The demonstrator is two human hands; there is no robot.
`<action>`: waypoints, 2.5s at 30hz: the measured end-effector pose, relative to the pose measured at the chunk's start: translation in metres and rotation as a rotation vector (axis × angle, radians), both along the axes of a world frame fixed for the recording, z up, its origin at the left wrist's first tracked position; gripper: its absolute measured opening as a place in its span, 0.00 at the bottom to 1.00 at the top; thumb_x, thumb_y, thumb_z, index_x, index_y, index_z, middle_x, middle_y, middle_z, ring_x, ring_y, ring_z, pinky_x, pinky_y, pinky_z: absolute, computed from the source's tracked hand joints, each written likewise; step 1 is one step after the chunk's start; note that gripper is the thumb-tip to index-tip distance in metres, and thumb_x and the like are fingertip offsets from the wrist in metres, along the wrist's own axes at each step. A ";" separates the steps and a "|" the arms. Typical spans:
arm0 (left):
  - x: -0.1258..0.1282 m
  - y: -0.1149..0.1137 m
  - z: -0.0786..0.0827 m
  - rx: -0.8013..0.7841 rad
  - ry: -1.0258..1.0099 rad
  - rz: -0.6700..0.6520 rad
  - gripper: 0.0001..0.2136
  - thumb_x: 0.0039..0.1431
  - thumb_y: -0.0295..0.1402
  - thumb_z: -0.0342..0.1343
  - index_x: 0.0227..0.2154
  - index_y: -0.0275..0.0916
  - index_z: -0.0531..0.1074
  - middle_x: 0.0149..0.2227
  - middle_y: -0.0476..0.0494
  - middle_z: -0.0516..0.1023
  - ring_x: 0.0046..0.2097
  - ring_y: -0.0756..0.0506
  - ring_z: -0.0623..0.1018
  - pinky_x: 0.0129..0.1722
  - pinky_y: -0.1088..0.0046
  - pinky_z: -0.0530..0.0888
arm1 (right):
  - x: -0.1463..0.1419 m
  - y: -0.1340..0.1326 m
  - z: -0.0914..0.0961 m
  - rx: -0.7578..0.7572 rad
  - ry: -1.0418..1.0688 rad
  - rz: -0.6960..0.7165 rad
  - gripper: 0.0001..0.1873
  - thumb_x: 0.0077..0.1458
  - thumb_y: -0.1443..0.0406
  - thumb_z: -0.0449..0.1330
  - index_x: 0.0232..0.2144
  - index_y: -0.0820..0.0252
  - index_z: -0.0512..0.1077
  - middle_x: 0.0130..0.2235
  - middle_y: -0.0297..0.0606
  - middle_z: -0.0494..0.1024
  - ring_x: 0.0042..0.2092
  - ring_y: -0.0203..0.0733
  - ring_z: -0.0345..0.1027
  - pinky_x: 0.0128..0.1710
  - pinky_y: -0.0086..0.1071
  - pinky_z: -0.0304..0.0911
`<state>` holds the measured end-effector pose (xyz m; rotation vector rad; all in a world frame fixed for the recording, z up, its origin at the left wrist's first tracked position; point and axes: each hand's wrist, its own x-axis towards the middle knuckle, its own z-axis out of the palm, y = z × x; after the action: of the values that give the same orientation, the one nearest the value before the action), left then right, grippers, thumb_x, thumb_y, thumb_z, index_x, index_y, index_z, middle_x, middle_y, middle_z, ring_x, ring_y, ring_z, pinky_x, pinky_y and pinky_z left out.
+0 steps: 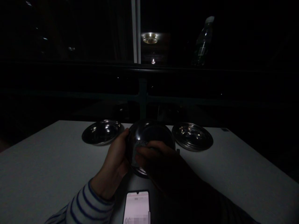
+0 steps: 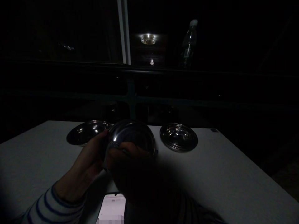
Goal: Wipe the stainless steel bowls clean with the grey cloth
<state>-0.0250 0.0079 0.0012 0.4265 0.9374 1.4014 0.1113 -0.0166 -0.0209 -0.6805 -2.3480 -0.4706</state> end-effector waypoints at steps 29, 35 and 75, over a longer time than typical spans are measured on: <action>-0.008 -0.003 0.017 0.091 -0.057 0.145 0.11 0.57 0.28 0.44 0.28 0.34 0.71 0.19 0.48 0.75 0.21 0.50 0.74 0.23 0.77 0.71 | -0.003 -0.002 -0.011 0.191 0.109 -0.105 0.15 0.57 0.65 0.50 0.48 0.56 0.65 0.46 0.36 0.73 0.46 0.39 0.64 0.40 0.34 0.65; -0.005 -0.003 0.016 0.104 -0.095 0.121 0.10 0.55 0.30 0.45 0.29 0.35 0.72 0.19 0.48 0.75 0.23 0.49 0.75 0.25 0.76 0.72 | -0.002 -0.004 -0.008 0.195 0.109 -0.100 0.16 0.57 0.64 0.50 0.48 0.55 0.66 0.44 0.37 0.73 0.44 0.41 0.66 0.39 0.36 0.67; -0.022 -0.002 0.029 0.207 -0.122 0.156 0.15 0.57 0.27 0.42 0.20 0.37 0.71 0.17 0.49 0.73 0.21 0.51 0.72 0.23 0.78 0.71 | 0.035 0.000 0.017 -0.064 0.064 -0.061 0.19 0.54 0.66 0.51 0.50 0.53 0.62 0.47 0.38 0.71 0.40 0.40 0.66 0.35 0.36 0.65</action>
<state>-0.0466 0.0057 0.0301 0.4239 0.7417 1.6565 0.1467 -0.0167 -0.0043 -0.7878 -2.2952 -0.3964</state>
